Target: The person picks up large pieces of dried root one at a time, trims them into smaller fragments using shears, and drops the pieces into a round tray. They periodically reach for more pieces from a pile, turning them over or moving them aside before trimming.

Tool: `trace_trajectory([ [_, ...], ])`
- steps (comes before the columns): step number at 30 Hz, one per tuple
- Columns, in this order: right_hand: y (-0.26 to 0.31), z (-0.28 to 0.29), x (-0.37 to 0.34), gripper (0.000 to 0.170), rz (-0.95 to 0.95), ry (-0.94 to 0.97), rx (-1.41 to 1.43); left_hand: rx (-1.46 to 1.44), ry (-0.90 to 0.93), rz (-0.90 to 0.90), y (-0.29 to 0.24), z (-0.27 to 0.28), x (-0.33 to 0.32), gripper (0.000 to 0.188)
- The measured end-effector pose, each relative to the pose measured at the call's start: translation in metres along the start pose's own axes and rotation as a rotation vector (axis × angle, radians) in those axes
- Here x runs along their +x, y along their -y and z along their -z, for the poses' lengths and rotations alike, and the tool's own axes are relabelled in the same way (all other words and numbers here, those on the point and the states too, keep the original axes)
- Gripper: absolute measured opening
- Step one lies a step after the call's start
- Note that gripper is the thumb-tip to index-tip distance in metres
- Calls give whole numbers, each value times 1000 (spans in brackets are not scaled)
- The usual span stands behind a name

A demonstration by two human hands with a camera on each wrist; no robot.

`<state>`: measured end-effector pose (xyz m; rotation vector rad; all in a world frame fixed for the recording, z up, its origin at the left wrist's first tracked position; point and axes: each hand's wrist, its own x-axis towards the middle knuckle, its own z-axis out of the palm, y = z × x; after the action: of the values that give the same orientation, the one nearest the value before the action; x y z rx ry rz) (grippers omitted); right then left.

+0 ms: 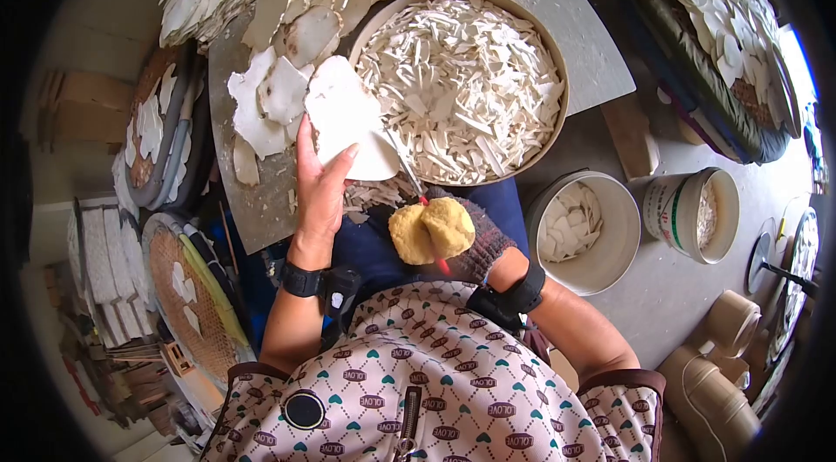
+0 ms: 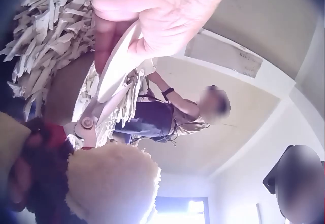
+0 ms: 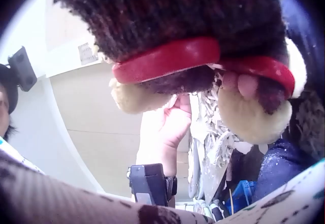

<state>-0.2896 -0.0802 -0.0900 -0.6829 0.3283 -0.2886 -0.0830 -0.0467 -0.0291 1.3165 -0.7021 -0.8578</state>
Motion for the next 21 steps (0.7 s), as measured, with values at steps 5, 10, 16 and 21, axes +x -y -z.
trace_trajectory([
  [5,-9,5,0,24,95,-42,-239,-1,34,30,5,2,-2,72],
  [10,7,-7,-4,25,126,-82,-541,-19,65,59,5,0,1,71],
  [16,20,-20,-5,22,19,-90,-167,-105,55,106,4,7,0,60],
  [21,2,-6,1,22,8,90,289,-152,174,74,-24,42,3,26],
])
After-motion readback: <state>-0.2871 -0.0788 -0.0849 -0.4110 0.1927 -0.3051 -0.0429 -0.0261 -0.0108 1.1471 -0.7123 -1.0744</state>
